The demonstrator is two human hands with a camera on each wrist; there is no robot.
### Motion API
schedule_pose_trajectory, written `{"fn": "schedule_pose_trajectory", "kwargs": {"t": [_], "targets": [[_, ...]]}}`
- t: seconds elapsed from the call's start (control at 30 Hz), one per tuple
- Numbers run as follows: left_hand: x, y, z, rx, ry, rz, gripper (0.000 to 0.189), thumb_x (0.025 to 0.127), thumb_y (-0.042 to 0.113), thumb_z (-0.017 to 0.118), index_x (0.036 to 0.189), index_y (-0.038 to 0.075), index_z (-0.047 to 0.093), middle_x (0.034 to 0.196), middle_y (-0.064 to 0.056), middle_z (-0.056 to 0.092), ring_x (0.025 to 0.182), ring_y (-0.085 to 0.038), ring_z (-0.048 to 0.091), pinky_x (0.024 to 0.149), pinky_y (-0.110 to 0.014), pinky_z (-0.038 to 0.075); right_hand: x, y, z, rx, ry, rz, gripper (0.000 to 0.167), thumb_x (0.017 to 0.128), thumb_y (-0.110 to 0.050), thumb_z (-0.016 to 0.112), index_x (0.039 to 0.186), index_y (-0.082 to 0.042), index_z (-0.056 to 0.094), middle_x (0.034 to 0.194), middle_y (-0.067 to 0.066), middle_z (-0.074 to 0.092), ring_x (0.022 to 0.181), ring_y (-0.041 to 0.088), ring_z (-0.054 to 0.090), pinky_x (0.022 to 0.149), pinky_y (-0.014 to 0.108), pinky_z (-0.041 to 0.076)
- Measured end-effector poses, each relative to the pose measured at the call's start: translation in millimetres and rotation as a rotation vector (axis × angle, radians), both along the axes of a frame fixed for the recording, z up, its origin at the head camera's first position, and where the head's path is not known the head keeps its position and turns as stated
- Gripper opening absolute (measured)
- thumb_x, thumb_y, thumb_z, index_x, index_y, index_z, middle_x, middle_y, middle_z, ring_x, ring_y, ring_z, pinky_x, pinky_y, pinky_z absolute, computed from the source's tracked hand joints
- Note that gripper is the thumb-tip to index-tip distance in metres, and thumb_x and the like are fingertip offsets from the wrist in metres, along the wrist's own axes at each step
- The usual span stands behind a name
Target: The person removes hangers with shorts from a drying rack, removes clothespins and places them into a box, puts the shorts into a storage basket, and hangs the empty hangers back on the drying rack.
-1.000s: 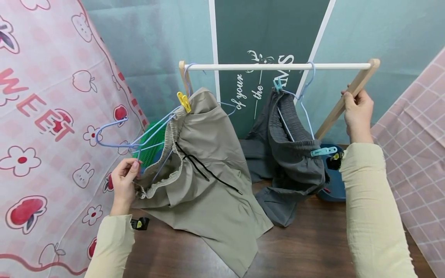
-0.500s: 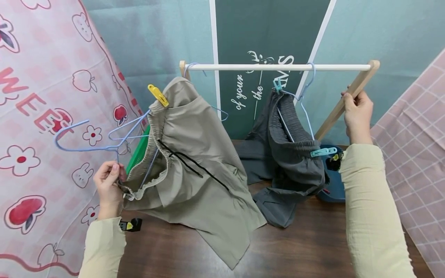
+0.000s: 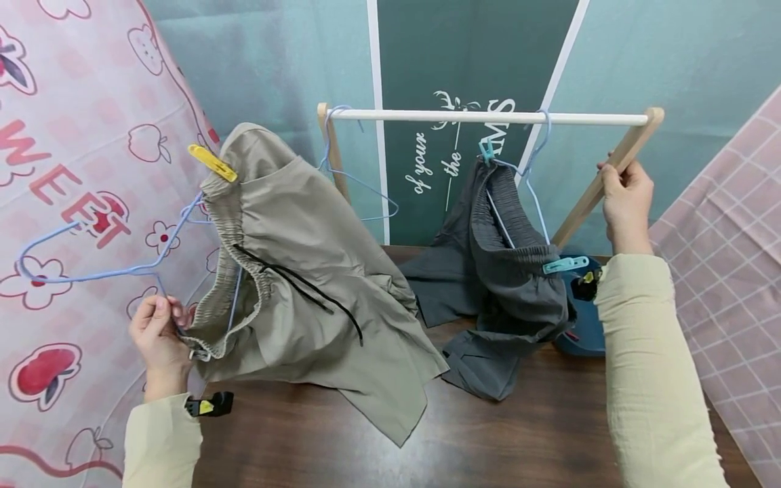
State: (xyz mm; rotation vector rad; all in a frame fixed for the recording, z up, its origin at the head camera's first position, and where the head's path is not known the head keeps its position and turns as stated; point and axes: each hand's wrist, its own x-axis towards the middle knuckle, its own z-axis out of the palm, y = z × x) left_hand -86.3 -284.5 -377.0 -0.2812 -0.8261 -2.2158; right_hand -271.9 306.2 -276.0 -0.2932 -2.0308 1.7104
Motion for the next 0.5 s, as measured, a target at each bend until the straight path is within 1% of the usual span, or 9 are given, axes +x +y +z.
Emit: {"fn": "schedule_pose_trajectory", "kwargs": {"t": [0.17, 0.2, 0.27, 0.37, 0.43, 0.5], "targets": [[5.1, -11.8, -3.4, 0.078, -0.032, -0.007, 0.027, 0.096, -0.006, 0.038, 0.074, -0.012, 0.053, 0.057, -0.012, 0.051, 0.045, -0.015, 0.038, 0.043, -0.021, 0.023, 0.4, 0, -0.5, -0.004, 0.009, -0.002, 0.031, 0.099, -0.023, 0.05, 0.128, -0.021, 0.057, 0.1, -0.017, 0.057, 0.107, 0.005, 0.051, 0.111, 0.035, 0.034], [5.9, -13.6, -4.1, 0.076, -0.046, 0.005, 0.028, 0.096, -0.006, 0.038, 0.074, -0.012, 0.053, 0.057, -0.011, 0.051, 0.045, -0.014, 0.039, 0.042, -0.021, 0.023, 0.6, 0, -0.2, -0.003, 0.008, -0.003, 0.031, 0.099, -0.023, 0.05, 0.129, -0.021, 0.057, 0.1, -0.017, 0.057, 0.106, 0.005, 0.051, 0.111, 0.035, 0.034], [7.8, -16.9, -5.7, 0.094, -0.061, 0.004, 0.029, 0.097, -0.006, 0.036, 0.074, -0.012, 0.052, 0.056, -0.012, 0.051, 0.045, -0.015, 0.039, 0.042, -0.022, 0.023, 1.0, 0, 0.6, 0.007, 0.003, -0.002, 0.032, 0.099, -0.024, 0.049, 0.13, -0.022, 0.057, 0.101, -0.017, 0.057, 0.107, 0.005, 0.051, 0.111, 0.035, 0.034], [11.5, -21.0, -8.0, 0.129, -0.093, 0.024, 0.03, 0.097, -0.006, 0.035, 0.073, -0.012, 0.052, 0.056, -0.012, 0.05, 0.044, -0.015, 0.039, 0.041, -0.022, 0.025, 1.4, 0, 1.6, 0.028, -0.013, 0.007, 0.033, 0.099, -0.025, 0.048, 0.132, -0.023, 0.054, 0.105, -0.017, 0.056, 0.11, 0.006, 0.05, 0.113, 0.036, 0.033], [14.7, -24.2, -9.9, 0.187, -0.106, 0.026, 0.029, 0.097, -0.006, 0.035, 0.074, -0.014, 0.05, 0.056, -0.014, 0.05, 0.044, -0.017, 0.039, 0.04, -0.022, 0.025, 1.7, 0, 1.8, 0.05, -0.025, 0.011, 0.035, 0.1, -0.027, 0.046, 0.134, -0.024, 0.053, 0.109, -0.017, 0.055, 0.112, 0.006, 0.048, 0.114, 0.037, 0.032], [17.5, -27.4, -11.3, 0.23, -0.136, 0.053, 0.027, 0.096, -0.006, 0.039, 0.073, -0.014, 0.05, 0.056, -0.014, 0.05, 0.043, -0.017, 0.04, 0.039, -0.022, 0.027, 1.9, 1, 1.4, 0.057, -0.031, 0.015, 0.035, 0.1, -0.027, 0.046, 0.134, -0.024, 0.052, 0.109, -0.017, 0.054, 0.114, 0.007, 0.048, 0.114, 0.037, 0.031]]}}
